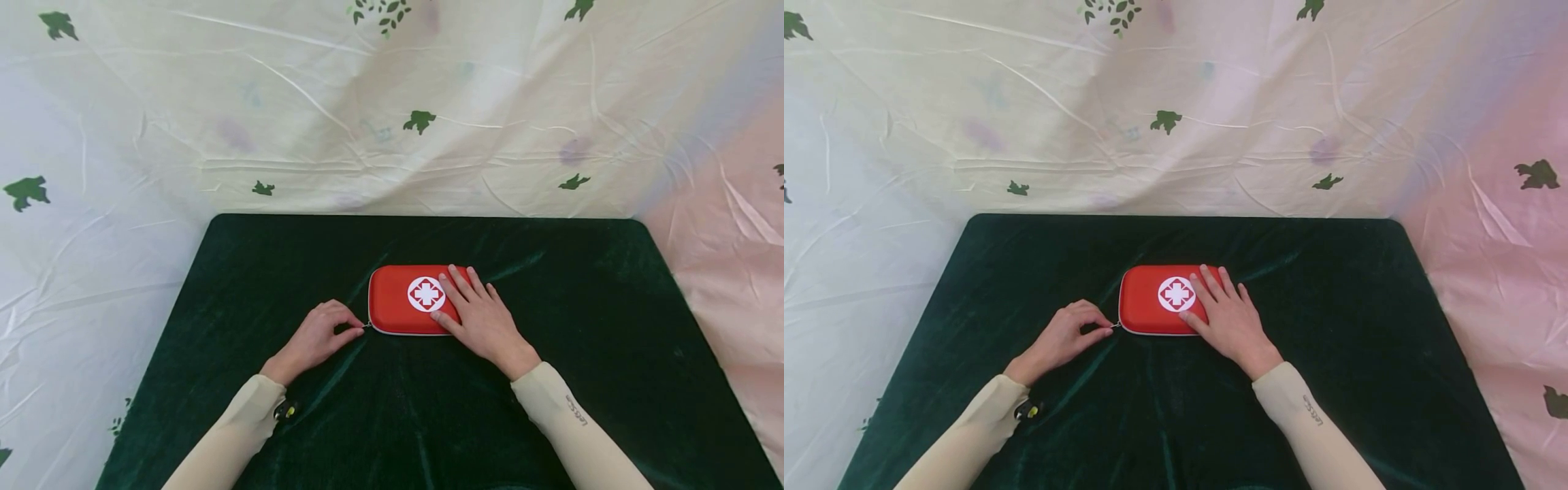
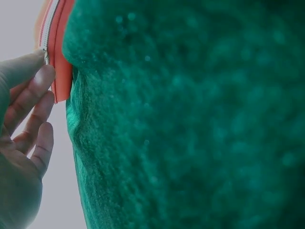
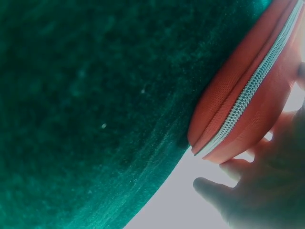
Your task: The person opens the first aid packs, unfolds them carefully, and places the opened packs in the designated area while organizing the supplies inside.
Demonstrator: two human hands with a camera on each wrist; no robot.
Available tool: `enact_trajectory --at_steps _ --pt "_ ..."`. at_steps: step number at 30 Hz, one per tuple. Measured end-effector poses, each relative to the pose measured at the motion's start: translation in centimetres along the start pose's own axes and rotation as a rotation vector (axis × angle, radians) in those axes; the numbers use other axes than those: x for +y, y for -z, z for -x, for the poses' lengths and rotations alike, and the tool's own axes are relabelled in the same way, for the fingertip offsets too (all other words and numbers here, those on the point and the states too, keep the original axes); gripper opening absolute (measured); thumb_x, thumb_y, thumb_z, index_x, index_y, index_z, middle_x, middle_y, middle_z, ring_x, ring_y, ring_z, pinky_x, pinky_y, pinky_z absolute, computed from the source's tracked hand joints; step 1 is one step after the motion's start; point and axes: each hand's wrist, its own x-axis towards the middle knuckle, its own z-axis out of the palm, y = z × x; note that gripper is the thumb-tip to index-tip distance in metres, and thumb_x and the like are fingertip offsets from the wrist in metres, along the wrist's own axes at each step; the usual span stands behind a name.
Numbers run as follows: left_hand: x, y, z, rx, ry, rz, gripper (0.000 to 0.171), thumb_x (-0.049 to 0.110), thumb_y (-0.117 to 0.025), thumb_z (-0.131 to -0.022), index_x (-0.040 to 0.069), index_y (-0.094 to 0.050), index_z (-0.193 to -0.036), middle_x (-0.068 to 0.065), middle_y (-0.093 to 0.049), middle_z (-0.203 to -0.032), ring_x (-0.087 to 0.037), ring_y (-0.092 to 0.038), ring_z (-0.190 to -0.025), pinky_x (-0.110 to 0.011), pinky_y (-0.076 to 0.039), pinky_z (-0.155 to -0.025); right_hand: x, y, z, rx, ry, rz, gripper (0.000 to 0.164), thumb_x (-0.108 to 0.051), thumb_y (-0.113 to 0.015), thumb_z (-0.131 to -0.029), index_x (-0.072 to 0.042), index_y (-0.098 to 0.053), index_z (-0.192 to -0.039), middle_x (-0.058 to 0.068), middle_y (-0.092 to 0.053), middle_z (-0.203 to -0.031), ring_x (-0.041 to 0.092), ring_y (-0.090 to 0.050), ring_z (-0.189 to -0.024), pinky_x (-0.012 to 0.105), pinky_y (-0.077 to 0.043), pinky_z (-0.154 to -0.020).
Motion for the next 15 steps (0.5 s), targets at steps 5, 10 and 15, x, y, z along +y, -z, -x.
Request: enact_trajectory --at_steps 5,10,15 --pt "1.8 0.8 -0.1 -0.018 -0.004 -0.029 0.010 0.030 -0.075 -0.096 0.023 -0.077 -0.103 0.014 -0.072 -0.099 -0.011 -0.062 -0.099 -0.044 -0.053 -0.088 0.0 0.0 0.0 -0.001 0.005 -0.010 0.085 -0.066 -0.048 -0.100 -0.024 -0.016 -0.168 0.001 -0.001 -0.175 0.037 0.000 -0.158 0.063 -0.023 -0.121" --pt "2.9 1.1 -0.3 -0.064 0.038 -0.081 0.009 0.024 -0.076 -0.096 0.021 -0.078 -0.104 0.014 -0.072 -0.100 -0.010 -0.062 -0.100 -0.043 -0.053 -0.091 0.0 -0.1 0.0 0.000 0.011 -0.019 0.085 -0.065 -0.048 -0.101 -0.024 -0.016 -0.168 0.002 -0.001 -0.175 0.037 0.001 -0.158 0.062 -0.025 -0.121" --pt "2.8 1.0 -0.3 -0.057 0.016 -0.084 0.010 0.026 -0.076 -0.095 0.020 -0.077 -0.103 0.014 -0.072 -0.099 -0.009 -0.062 -0.100 -0.041 -0.053 -0.090 0.0 0.0 0.1 0.003 0.012 -0.017 0.085 -0.064 -0.049 -0.101 -0.023 -0.016 -0.168 0.002 -0.002 -0.175 0.037 0.000 -0.158 0.062 -0.022 -0.122"
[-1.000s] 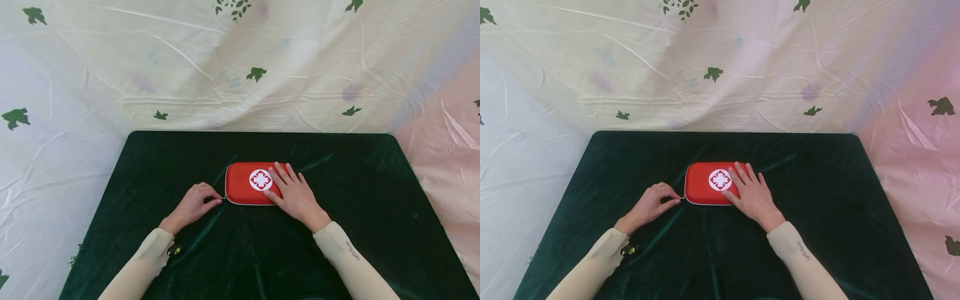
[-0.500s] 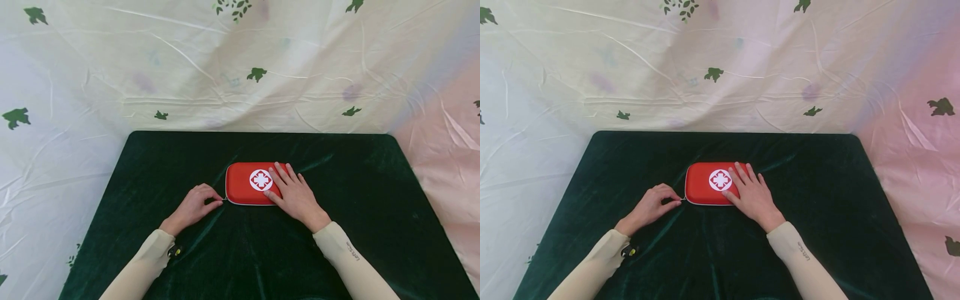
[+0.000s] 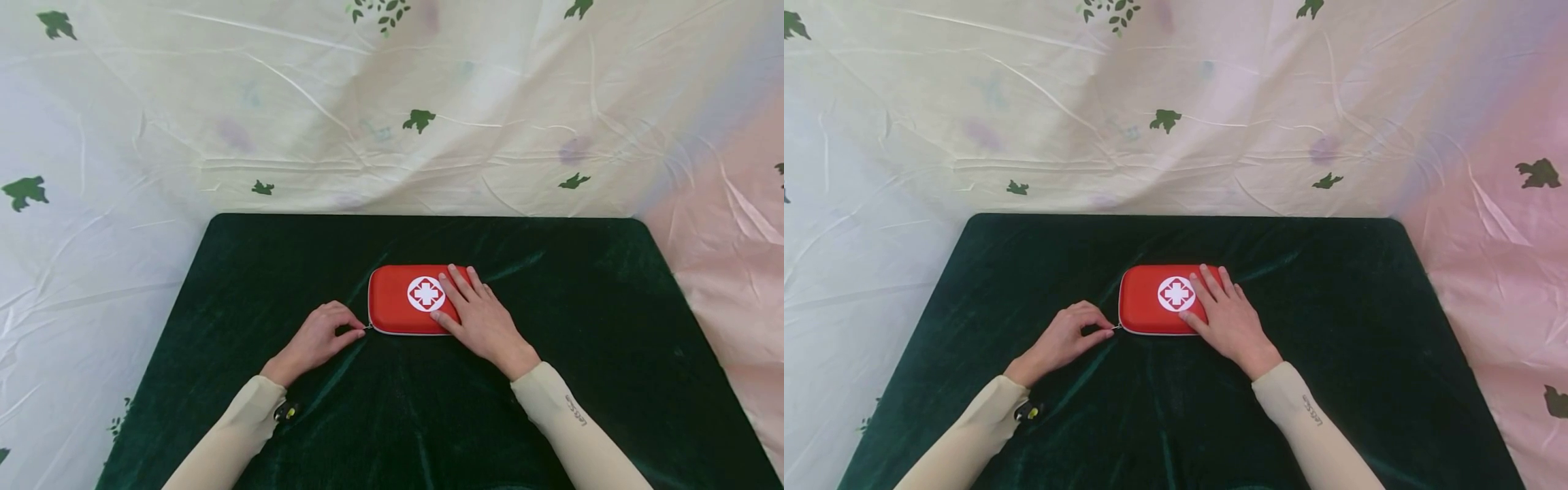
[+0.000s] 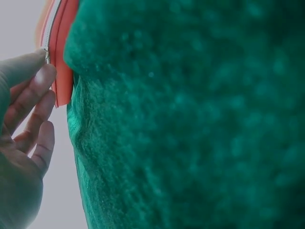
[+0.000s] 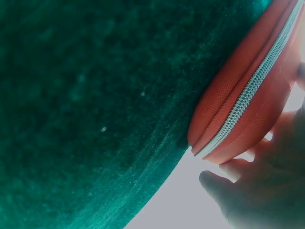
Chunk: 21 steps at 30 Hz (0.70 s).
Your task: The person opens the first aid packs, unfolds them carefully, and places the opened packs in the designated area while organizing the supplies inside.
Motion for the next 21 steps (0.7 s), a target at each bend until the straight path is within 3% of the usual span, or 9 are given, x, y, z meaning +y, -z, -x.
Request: enact_trajectory --at_steps 6,14,21 --pt "-0.13 -0.26 0.11 0.005 -0.017 0.019 0.010 0.027 -0.076 -0.094 0.020 -0.077 -0.102 0.013 -0.073 -0.099 -0.009 -0.062 -0.100 -0.043 -0.053 -0.089 -0.06 0.09 0.10 0.008 0.011 -0.002 0.086 -0.063 -0.050 -0.101 -0.021 -0.015 -0.168 0.004 -0.002 -0.175 0.039 0.000 -0.158 0.061 -0.018 -0.123" --pt "0.48 0.05 0.05 -0.033 0.012 0.010 0.010 0.026 -0.076 -0.096 0.021 -0.078 -0.105 0.012 -0.074 -0.101 -0.009 -0.062 -0.102 -0.042 -0.053 -0.092 -0.20 0.28 0.10 -0.002 0.015 -0.037 0.087 -0.061 -0.052 -0.101 -0.018 -0.016 -0.167 0.006 -0.002 -0.175 0.040 0.001 -0.158 0.058 -0.036 -0.116" --pt "0.43 -0.17 0.15 -0.031 0.021 0.014 0.010 0.024 -0.076 -0.095 0.020 -0.078 -0.104 0.012 -0.073 -0.100 -0.007 -0.062 -0.100 -0.041 -0.054 -0.090 -0.23 0.24 0.07 -0.015 0.009 -0.037 0.086 -0.060 -0.052 -0.102 -0.019 -0.015 -0.167 0.005 0.000 -0.175 0.040 0.002 -0.158 0.058 -0.038 -0.116"
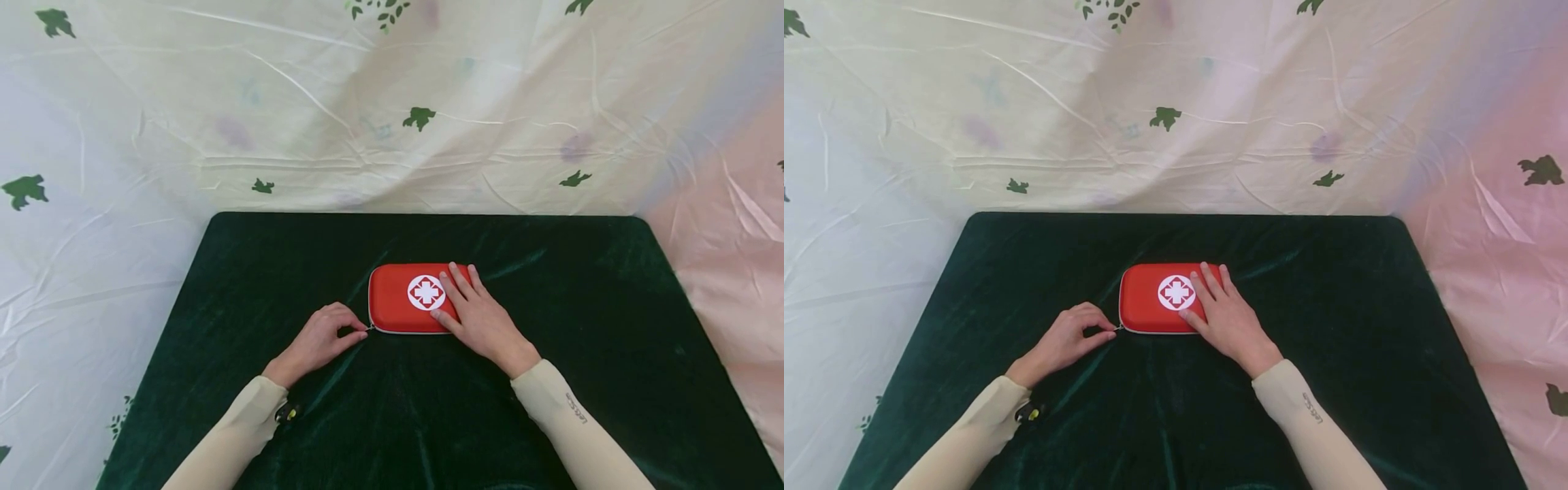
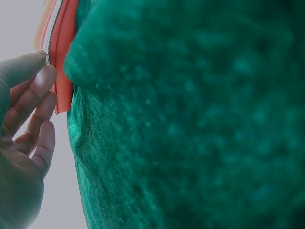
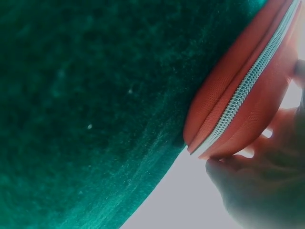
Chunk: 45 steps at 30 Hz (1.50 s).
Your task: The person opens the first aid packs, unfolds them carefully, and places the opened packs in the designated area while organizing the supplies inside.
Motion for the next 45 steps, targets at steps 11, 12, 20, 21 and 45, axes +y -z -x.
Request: enact_trajectory --at_steps 11,12,20,21,45 --pt "0.3 -0.5 0.1 -0.012 -0.029 0.001 0.011 0.025 -0.076 -0.096 0.019 -0.078 -0.105 0.012 -0.073 -0.099 -0.007 -0.062 -0.098 -0.040 -0.055 -0.088 -0.2 -0.1 0.1 0.001 0.010 0.006 0.085 -0.060 -0.052 -0.102 -0.019 -0.016 -0.167 0.005 0.000 -0.175 0.039 0.002 -0.158 0.056 -0.038 -0.116" --pt "0.5 -0.5 0.1 -0.018 -0.024 -0.003 0.011 0.025 -0.076 -0.096 0.019 -0.078 -0.105 0.012 -0.073 -0.100 -0.007 -0.062 -0.098 -0.040 -0.054 -0.089 -0.2 -0.1 0.1 0.002 0.010 0.005 0.085 -0.060 -0.052 -0.102 -0.018 -0.016 -0.167 0.005 0.000 -0.175 0.039 0.002 -0.158 0.056 -0.038 -0.116" --pt "0.5 -1.0 0.0 -0.005 -0.040 0.022 0.012 0.026 -0.076 -0.095 0.018 -0.078 -0.104 0.011 -0.073 -0.098 -0.008 -0.063 -0.097 -0.041 -0.055 -0.088 -0.1 -0.1 0.1 -0.001 -0.001 0.006 0.085 -0.060 -0.051 -0.102 -0.019 -0.016 -0.167 0.005 0.000 -0.175 0.039 0.003 -0.158 0.056 -0.038 -0.116" --pt "0.4 -1.1 0.0 0.000 -0.050 0.030 0.013 0.027 -0.076 -0.096 0.018 -0.078 -0.104 0.011 -0.073 -0.098 -0.008 -0.063 -0.097 -0.041 -0.055 -0.087 -0.1 -0.1 0.1 -0.002 -0.002 0.006 0.085 -0.060 -0.051 -0.102 -0.019 -0.016 -0.167 0.005 0.000 -0.175 0.039 0.003 -0.158 0.056 -0.038 -0.116" --pt "-0.5 -3.5 -0.3 0.009 -0.155 0.137 0.018 0.035 -0.074 -0.097 0.022 -0.077 -0.109 0.014 -0.072 -0.104 -0.003 -0.061 -0.096 -0.031 -0.054 -0.083 -0.1 -0.1 -0.1 0.009 -0.002 0.019 0.086 -0.061 -0.052 -0.101 -0.019 -0.015 -0.168 0.005 -0.001 -0.175 0.040 0.002 -0.158 0.056 -0.041 -0.114"
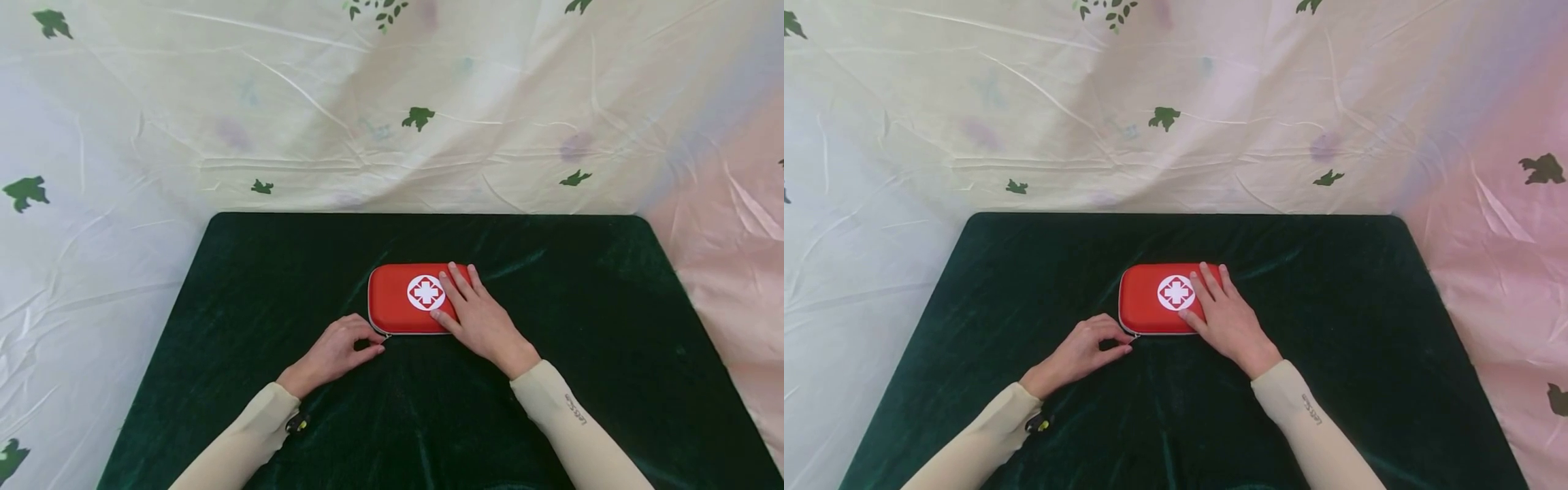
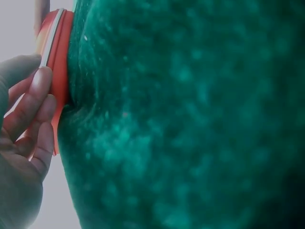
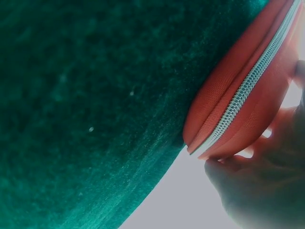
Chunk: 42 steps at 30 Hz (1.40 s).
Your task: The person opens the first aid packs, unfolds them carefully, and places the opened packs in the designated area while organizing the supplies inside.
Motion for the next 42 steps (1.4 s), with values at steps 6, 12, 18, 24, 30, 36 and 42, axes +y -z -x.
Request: enact_trajectory --at_steps 6,12,18,24,30,36,42 --pt "0.4 -0.2 -0.2 -0.008 -0.008 -0.002 0.019 0.035 -0.073 -0.098 0.021 -0.077 -0.111 0.014 -0.073 -0.105 -0.003 -0.061 -0.096 -0.032 -0.055 -0.083 0.0 0.1 0.0 0.005 -0.005 0.008 0.086 -0.062 -0.050 -0.101 -0.019 -0.016 -0.167 0.005 -0.001 -0.175 0.040 0.002 -0.158 0.057 -0.038 -0.115" --pt "2.4 0.3 -0.6 -0.007 -0.001 -0.053 0.017 0.027 -0.075 -0.096 0.015 -0.078 -0.107 0.008 -0.074 -0.104 -0.004 -0.062 -0.096 -0.032 -0.055 -0.083 0.0 0.0 0.0 0.011 -0.004 0.006 0.086 -0.065 -0.047 -0.102 -0.019 -0.016 -0.167 0.005 -0.002 -0.175 0.041 0.001 -0.158 0.057 -0.034 -0.118" --pt "3.0 0.0 -0.7 -0.002 0.042 -0.097 0.014 0.024 -0.076 -0.096 0.016 -0.079 -0.107 0.009 -0.075 -0.103 -0.005 -0.063 -0.096 -0.033 -0.056 -0.084 0.0 0.0 0.1 0.011 -0.007 0.000 0.086 -0.063 -0.049 -0.102 -0.019 -0.016 -0.167 0.005 -0.002 -0.175 0.040 0.002 -0.158 0.057 -0.037 -0.116" --pt "4.0 -0.5 -0.8 0.022 0.084 -0.129 0.015 0.021 -0.078 -0.094 0.014 -0.080 -0.107 0.007 -0.076 -0.102 -0.006 -0.063 -0.095 -0.031 -0.056 -0.082 0.0 0.0 0.1 0.005 -0.009 -0.008 0.086 -0.063 -0.049 -0.102 -0.020 -0.015 -0.168 0.004 -0.001 -0.175 0.040 0.002 -0.158 0.057 -0.037 -0.116" --pt "4.3 -1.5 -0.7 0.074 0.084 -0.139 0.015 0.019 -0.079 -0.094 0.013 -0.080 -0.107 0.006 -0.077 -0.101 -0.008 -0.064 -0.096 -0.031 -0.057 -0.082 0.1 -0.1 0.1 0.005 -0.010 -0.010 0.085 -0.063 -0.049 -0.102 -0.020 -0.015 -0.168 0.004 -0.001 -0.175 0.040 0.002 -0.158 0.057 -0.038 -0.115" --pt "4.7 -2.1 -0.7 0.106 0.109 -0.140 0.018 0.018 -0.080 -0.092 0.012 -0.080 -0.109 0.006 -0.077 -0.098 -0.008 -0.064 -0.093 -0.030 -0.057 -0.081 0.0 0.0 0.0 0.005 -0.008 -0.008 0.085 -0.062 -0.049 -0.102 -0.020 -0.015 -0.168 0.004 -0.002 -0.175 0.040 0.002 -0.158 0.057 -0.037 -0.116" --pt "5.0 -2.4 -0.8 0.112 0.123 -0.145 0.019 0.018 -0.081 -0.092 0.012 -0.080 -0.110 0.006 -0.077 -0.098 -0.008 -0.066 -0.095 -0.030 -0.058 -0.081 0.0 0.0 0.0 0.003 -0.004 -0.014 0.085 -0.062 -0.049 -0.102 -0.020 -0.015 -0.168 0.004 -0.001 -0.175 0.040 0.002 -0.158 0.057 -0.036 -0.117"
